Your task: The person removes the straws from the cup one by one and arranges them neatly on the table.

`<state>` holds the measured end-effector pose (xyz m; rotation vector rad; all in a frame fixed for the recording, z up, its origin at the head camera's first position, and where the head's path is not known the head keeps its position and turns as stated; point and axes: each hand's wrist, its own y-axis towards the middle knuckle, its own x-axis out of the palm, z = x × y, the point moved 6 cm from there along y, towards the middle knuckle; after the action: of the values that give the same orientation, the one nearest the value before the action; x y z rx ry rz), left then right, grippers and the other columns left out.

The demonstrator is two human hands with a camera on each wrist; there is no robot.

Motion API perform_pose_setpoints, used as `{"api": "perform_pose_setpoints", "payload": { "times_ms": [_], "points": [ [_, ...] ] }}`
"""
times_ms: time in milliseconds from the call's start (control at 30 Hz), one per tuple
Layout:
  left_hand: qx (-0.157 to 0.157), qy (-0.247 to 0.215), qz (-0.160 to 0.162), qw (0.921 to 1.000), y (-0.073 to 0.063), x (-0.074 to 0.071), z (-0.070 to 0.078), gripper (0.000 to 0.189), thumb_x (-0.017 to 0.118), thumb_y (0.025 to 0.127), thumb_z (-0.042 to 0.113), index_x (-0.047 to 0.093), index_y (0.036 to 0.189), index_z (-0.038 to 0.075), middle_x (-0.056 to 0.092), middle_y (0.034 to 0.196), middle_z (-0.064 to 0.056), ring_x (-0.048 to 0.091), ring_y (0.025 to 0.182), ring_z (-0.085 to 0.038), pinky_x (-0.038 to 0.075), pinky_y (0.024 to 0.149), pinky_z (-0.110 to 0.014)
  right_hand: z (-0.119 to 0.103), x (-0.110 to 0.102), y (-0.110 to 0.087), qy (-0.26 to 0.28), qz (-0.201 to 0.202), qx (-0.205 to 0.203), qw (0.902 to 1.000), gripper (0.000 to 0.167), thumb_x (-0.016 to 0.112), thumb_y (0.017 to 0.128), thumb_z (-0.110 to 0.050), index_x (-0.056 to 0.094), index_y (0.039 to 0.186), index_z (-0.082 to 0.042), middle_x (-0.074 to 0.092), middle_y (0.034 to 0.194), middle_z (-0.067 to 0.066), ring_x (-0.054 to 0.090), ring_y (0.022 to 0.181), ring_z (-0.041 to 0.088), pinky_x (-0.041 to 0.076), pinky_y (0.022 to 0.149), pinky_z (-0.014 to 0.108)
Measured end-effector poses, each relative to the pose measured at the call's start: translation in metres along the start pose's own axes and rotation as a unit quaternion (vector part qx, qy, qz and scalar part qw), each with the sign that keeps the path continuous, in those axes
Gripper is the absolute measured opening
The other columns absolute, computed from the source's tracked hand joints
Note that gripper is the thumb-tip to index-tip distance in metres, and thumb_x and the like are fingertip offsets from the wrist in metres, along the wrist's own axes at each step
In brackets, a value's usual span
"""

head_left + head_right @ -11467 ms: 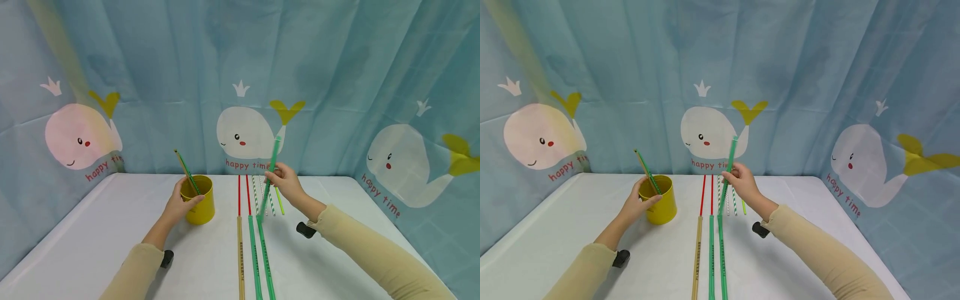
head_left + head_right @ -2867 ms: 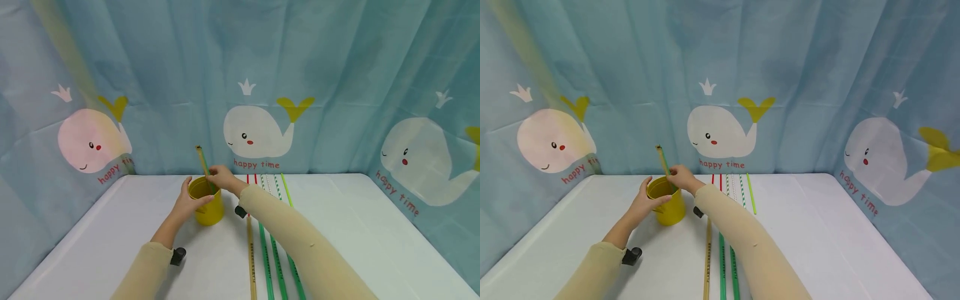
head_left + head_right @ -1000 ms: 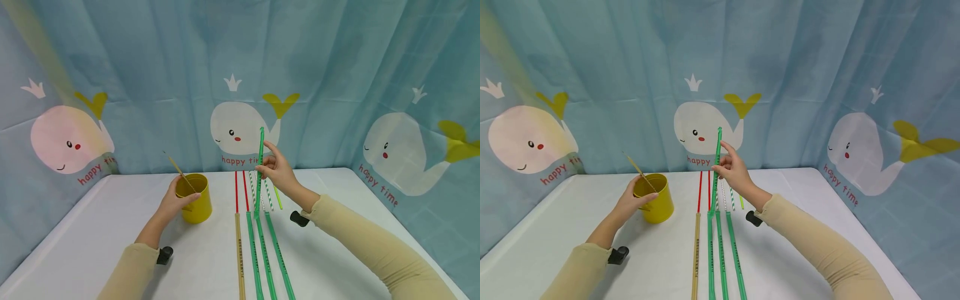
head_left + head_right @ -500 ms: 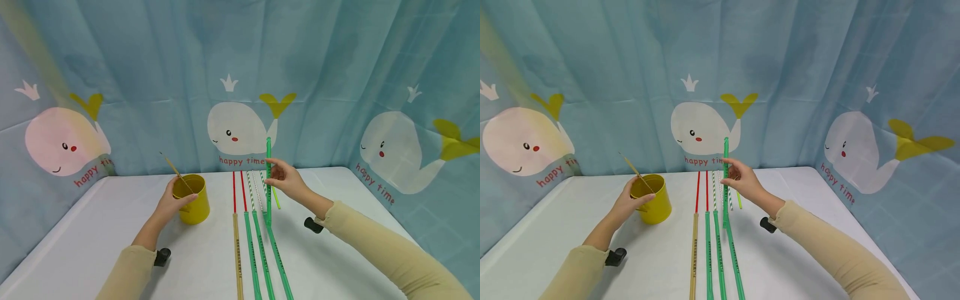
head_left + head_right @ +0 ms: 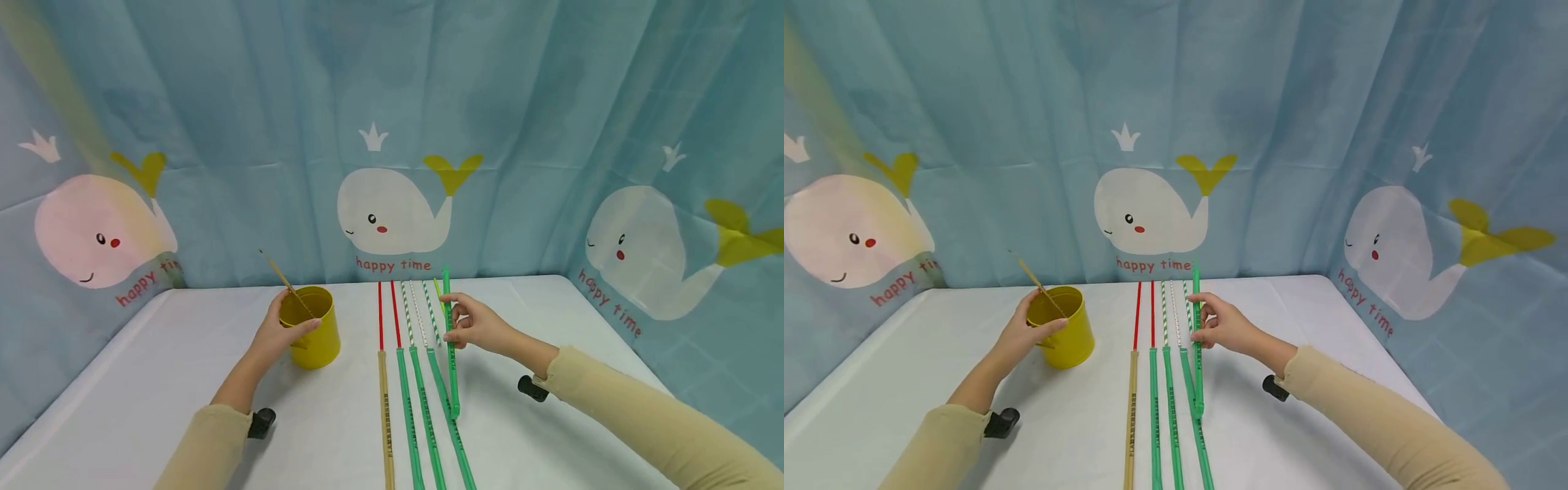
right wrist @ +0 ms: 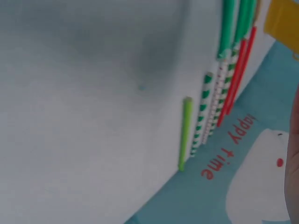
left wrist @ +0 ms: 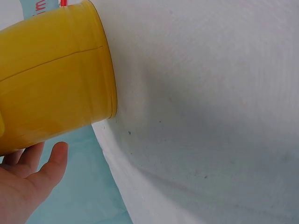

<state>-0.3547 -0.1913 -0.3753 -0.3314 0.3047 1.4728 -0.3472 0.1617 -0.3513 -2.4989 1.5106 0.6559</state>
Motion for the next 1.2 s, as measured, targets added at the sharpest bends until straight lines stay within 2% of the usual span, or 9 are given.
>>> {"api": "perform_pose_setpoints", "payload": {
  "times_ms": [200, 400, 667, 833, 967, 1067, 1200],
  "points": [
    [0.010, -0.008, -0.002, 0.9999, -0.002, -0.001, 0.002, 0.099, 0.067, 0.092, 0.034, -0.004, 0.156, 0.013, 0.014, 0.157, -0.021, 0.023, 0.139, -0.040, 0.023, 0.112, -0.057, 0.018, 0.008, -0.009, 0.008, -0.033, 0.033, 0.9989, 0.075, 0.068, 0.087, 0.005, 0.025, 0.148, 0.003, 0.050, 0.080, 0.011, 0.062, 0.062, 0.025, 0.055, 0.061, 0.035],
    [0.012, -0.008, -0.003, 0.9999, -0.002, -0.001, 0.003, 0.098, 0.067, 0.092, 0.033, -0.004, 0.156, 0.013, 0.014, 0.157, -0.021, 0.023, 0.139, -0.040, 0.023, 0.112, -0.057, 0.029, 0.017, -0.019, 0.015, -0.066, 0.054, 0.9963, 0.078, 0.064, 0.088, 0.010, 0.018, 0.150, 0.003, 0.049, 0.080, 0.010, 0.061, 0.063, 0.023, 0.054, 0.059, 0.034],
    [0.009, -0.003, -0.004, 0.9999, -0.001, -0.001, 0.002, 0.098, 0.067, 0.092, 0.035, -0.005, 0.156, 0.013, 0.013, 0.157, -0.021, 0.023, 0.138, -0.040, 0.023, 0.112, -0.058, 0.039, 0.031, -0.035, 0.006, -0.105, 0.077, 0.9915, 0.087, 0.069, 0.084, 0.009, 0.014, 0.151, 0.006, 0.052, 0.077, 0.008, 0.060, 0.057, 0.022, 0.055, 0.057, 0.035],
    [0.008, -0.006, -0.004, 0.9999, -0.003, -0.001, 0.003, 0.098, 0.067, 0.092, 0.034, -0.005, 0.156, 0.013, 0.014, 0.156, -0.021, 0.023, 0.138, -0.040, 0.024, 0.112, -0.058, 0.042, 0.039, -0.042, -0.021, -0.137, 0.093, 0.9859, 0.089, 0.074, 0.083, 0.002, 0.016, 0.151, 0.006, 0.052, 0.077, 0.006, 0.059, 0.056, 0.018, 0.052, 0.053, 0.030],
    [0.008, -0.004, -0.007, 0.9999, -0.003, 0.000, 0.003, 0.098, 0.066, 0.092, 0.035, -0.005, 0.156, 0.013, 0.014, 0.156, -0.021, 0.023, 0.138, -0.040, 0.024, 0.112, -0.057, 0.044, 0.043, -0.046, -0.062, -0.167, 0.088, 0.9801, 0.088, 0.075, 0.084, -0.004, 0.019, 0.151, 0.006, 0.055, 0.075, 0.003, 0.053, 0.054, 0.013, 0.046, 0.051, 0.024],
    [0.006, 0.000, -0.007, 1.0000, -0.003, 0.000, 0.003, 0.099, 0.066, 0.092, 0.036, -0.006, 0.156, 0.013, 0.013, 0.157, -0.022, 0.023, 0.138, -0.040, 0.024, 0.112, -0.057, 0.045, 0.046, -0.048, -0.087, -0.193, 0.069, 0.9750, 0.085, 0.075, 0.086, -0.009, 0.022, 0.149, 0.009, 0.056, 0.072, -0.001, 0.046, 0.053, 0.008, 0.041, 0.051, 0.020],
    [0.006, 0.001, -0.004, 1.0000, -0.003, -0.001, 0.003, 0.099, 0.066, 0.092, 0.036, -0.006, 0.156, 0.013, 0.013, 0.157, -0.022, 0.023, 0.138, -0.040, 0.023, 0.112, -0.058, 0.045, 0.047, -0.049, -0.111, -0.204, 0.050, 0.9713, 0.078, 0.075, 0.086, -0.013, 0.030, 0.145, 0.012, 0.054, 0.069, -0.005, 0.042, 0.056, 0.004, 0.035, 0.055, 0.018]
  ]
}}
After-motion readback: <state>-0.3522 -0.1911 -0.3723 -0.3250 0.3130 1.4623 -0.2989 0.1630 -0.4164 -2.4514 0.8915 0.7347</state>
